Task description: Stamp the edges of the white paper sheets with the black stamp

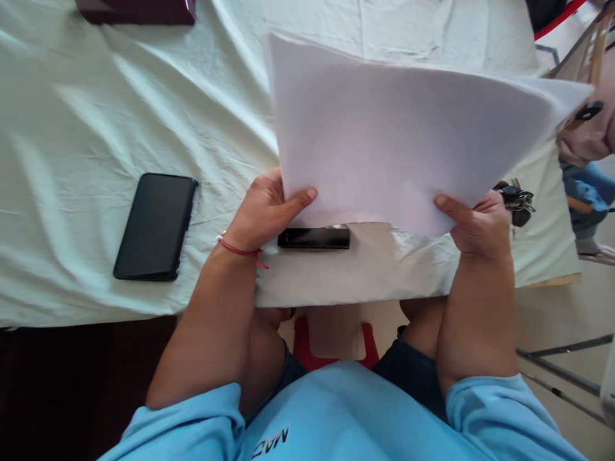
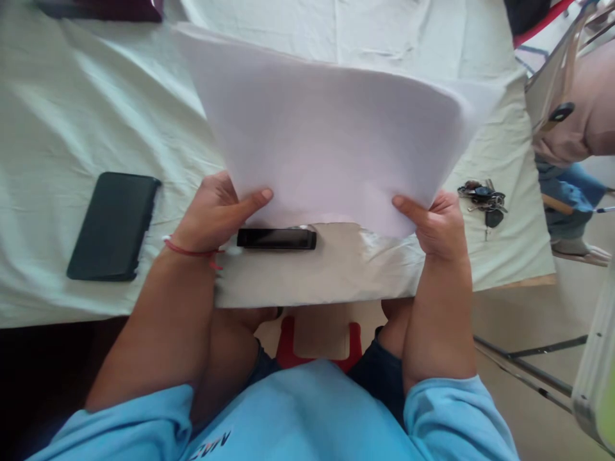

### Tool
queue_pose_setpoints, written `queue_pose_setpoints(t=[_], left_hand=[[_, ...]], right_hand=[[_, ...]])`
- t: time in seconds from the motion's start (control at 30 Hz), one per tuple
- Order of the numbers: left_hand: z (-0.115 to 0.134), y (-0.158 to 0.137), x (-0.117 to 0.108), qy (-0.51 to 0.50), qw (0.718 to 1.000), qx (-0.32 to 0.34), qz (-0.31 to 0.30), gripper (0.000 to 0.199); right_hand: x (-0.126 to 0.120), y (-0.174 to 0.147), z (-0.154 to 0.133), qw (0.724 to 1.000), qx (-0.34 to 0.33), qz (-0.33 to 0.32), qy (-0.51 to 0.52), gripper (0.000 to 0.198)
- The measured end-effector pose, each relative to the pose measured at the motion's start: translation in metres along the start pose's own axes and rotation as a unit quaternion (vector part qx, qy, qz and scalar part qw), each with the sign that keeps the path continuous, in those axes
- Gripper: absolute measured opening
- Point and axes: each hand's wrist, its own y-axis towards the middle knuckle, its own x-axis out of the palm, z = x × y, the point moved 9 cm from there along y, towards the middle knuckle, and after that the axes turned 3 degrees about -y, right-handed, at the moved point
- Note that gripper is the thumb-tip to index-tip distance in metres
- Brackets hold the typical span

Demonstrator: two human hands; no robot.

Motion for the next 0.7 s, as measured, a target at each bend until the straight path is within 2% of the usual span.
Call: queue_pose_setpoints(t=[0.07, 0.13, 0.23, 0.33, 0.4, 0.5, 0.6, 0.7], left_hand=[[-0.001, -0.001, -0.002, 0.001, 1.000, 0.002, 0.010, 0.034], [0.000, -0.003, -0.008, -0.007, 0.999, 0.026, 0.036, 0.031], [0.003, -0.004, -0.014, 0.004, 0.996, 0.062, 0.060, 0.028], [0.000, -0.002, -0.012, 0.076, 0.995, 0.037, 0.048, 0.030], [-0.002, 0.001, -0.009, 0.101, 0.994, 0.019, 0.036, 0.035], [-0.002, 0.003, -0.004, 0.093, 0.996, 0.007, 0.011, 0.037], [-0.005, 0.004, -0.002, 0.089, 0.996, -0.009, -0.008, 0.033], [-0.005, 0.000, -0.009, 0.105, 0.994, -0.014, 0.023, 0.022]], right_hand=[[0.000, -0.001, 0.002, 1.000, 0.003, 0.002, -0.004, 0.044], [-0.007, 0.000, 0.000, 0.999, -0.022, 0.038, 0.018, 0.042], [-0.014, 0.000, 0.001, 0.995, -0.050, 0.073, 0.038, 0.051], [-0.013, -0.001, 0.010, 0.998, -0.023, 0.063, 0.000, 0.061], [-0.010, -0.002, 0.012, 0.998, -0.016, 0.054, -0.020, 0.059], [-0.007, -0.003, 0.005, 0.997, -0.042, 0.061, -0.008, 0.052], [-0.013, 0.001, 0.001, 0.994, -0.035, 0.103, 0.018, 0.053], [-0.028, 0.006, 0.005, 0.989, 0.001, 0.148, 0.019, 0.055]])
